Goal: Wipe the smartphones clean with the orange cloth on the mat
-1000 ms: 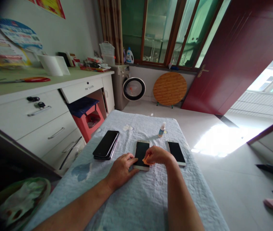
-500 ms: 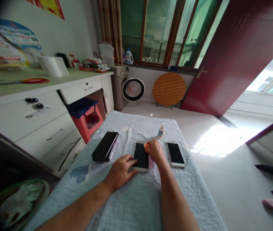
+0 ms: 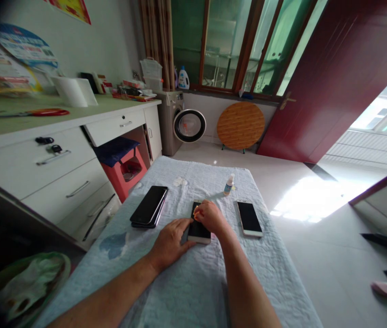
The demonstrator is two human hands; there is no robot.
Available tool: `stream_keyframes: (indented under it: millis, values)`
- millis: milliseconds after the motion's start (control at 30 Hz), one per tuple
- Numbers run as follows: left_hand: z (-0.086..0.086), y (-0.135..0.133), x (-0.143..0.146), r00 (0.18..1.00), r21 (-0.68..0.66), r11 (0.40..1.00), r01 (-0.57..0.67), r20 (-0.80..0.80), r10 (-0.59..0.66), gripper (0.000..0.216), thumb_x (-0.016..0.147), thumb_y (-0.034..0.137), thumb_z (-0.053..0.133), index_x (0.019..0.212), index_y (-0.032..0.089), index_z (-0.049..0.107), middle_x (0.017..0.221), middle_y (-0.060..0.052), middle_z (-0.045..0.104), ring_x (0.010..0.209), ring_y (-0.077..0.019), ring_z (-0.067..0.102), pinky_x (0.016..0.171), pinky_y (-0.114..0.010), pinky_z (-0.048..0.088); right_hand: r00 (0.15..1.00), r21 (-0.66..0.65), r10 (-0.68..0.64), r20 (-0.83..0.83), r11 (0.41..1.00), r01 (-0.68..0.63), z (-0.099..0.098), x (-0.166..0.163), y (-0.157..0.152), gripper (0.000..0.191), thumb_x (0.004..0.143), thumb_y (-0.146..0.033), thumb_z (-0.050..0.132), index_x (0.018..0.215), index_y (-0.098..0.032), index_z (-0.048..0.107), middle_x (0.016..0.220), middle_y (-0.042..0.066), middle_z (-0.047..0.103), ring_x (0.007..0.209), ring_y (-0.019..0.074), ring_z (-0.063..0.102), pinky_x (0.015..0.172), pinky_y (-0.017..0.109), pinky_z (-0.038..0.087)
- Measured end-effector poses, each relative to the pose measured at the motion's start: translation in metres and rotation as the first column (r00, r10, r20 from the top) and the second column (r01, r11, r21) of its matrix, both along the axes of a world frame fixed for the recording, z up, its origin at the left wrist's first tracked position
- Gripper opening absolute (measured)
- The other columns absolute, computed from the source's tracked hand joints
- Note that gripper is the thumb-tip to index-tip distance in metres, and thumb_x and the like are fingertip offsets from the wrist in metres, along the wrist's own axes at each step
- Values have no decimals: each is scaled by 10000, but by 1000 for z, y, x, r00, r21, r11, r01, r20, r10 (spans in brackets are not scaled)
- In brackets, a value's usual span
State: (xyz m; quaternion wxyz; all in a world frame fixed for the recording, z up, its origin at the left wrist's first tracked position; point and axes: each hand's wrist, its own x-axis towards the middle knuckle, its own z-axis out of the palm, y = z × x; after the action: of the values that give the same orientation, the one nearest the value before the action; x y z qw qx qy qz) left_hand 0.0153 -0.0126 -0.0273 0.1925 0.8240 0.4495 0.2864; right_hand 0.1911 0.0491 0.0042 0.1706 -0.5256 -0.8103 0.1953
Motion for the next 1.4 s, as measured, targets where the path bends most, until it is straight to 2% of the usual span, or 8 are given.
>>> stream_keyframes:
  millis: [167, 300, 400, 567, 767, 900, 1100, 1400]
  values:
    - [-9, 2, 1, 997, 18, 998, -62, 41, 61, 833, 721, 268, 744, 1405, 236, 270, 1321, -111, 529, 1191, -278, 530, 1000, -451, 444, 997, -143, 54, 48, 989, -47, 14, -7, -9, 200, 685, -86, 563, 782, -179, 711, 788, 12, 645, 713, 113, 569, 643, 198, 383]
    - [-10, 2, 1, 998, 33, 998, -55, 27, 54, 899, 695, 225, 755, 1421, 222, 225, 1333, -134, 512, 1224, -294, 508, 1007, -468, 444, 985, -237, 104, 140, 969, -69, 25, -16, -15, 188, 679, -78, 535, 746, -167, 686, 715, 6, 631, 626, 102, 548, 581, 199, 355]
    - [-12, 2, 0, 999, 58, 997, -47, 13, 46, 904, 697, 218, 757, 1422, 212, 218, 1334, -144, 507, 1234, -297, 497, 1012, -477, 441, 973, -243, 129, 192, 967, -80, 29, -23, -22, 159, 681, -81, 536, 724, -152, 672, 737, 28, 630, 645, 113, 547, 584, 209, 350]
    - [-15, 4, -1, 1000, 86, 996, -22, 9, 21, 781, 748, 261, 732, 1399, 209, 304, 1341, -133, 514, 1232, -287, 498, 1020, -469, 435, 978, -195, 169, 123, 970, -143, 21, -23, -36, 132, 692, -74, 549, 712, -150, 654, 777, 34, 617, 752, 124, 541, 666, 204, 362]
    - [-3, 3, -2, 996, 36, 999, 24, -88, -20, 405, 811, 421, 677, 1149, 207, 610, 1291, -92, 586, 1137, -284, 559, 991, -454, 442, 993, -186, 119, 29, 976, -111, 18, -7, -52, 169, 723, -89, 523, 762, -169, 667, 787, 15, 576, 710, 102, 516, 665, 198, 353]
    - [4, 2, -3, 990, 28, 999, 45, -134, -41, 423, 823, 434, 664, 1172, 197, 626, 1311, -91, 581, 1144, -277, 554, 1006, -453, 425, 997, -220, 48, 53, 975, -36, 19, 9, -54, 190, 700, -89, 526, 769, -170, 684, 811, 21, 581, 711, 106, 525, 656, 203, 351]
    - [3, 3, -4, 988, 4, 999, 46, -151, -44, 462, 819, 447, 668, 1198, 187, 622, 1333, -100, 566, 1160, -274, 545, 1031, -467, 399, 996, -235, 18, 84, 972, 2, 15, 29, -50, 239, 649, -71, 524, 781, -172, 696, 813, 26, 614, 720, 119, 542, 668, 207, 361]
    - [5, 3, -3, 987, -2, 999, 47, -156, -46, 460, 829, 446, 654, 1200, 176, 620, 1331, -110, 564, 1179, -283, 532, 1035, -464, 393, 994, -169, 18, 107, 986, 0, 14, 22, -52, 183, 696, -101, 520, 771, -172, 672, 797, 22, 606, 716, 115, 531, 653, 206, 342]
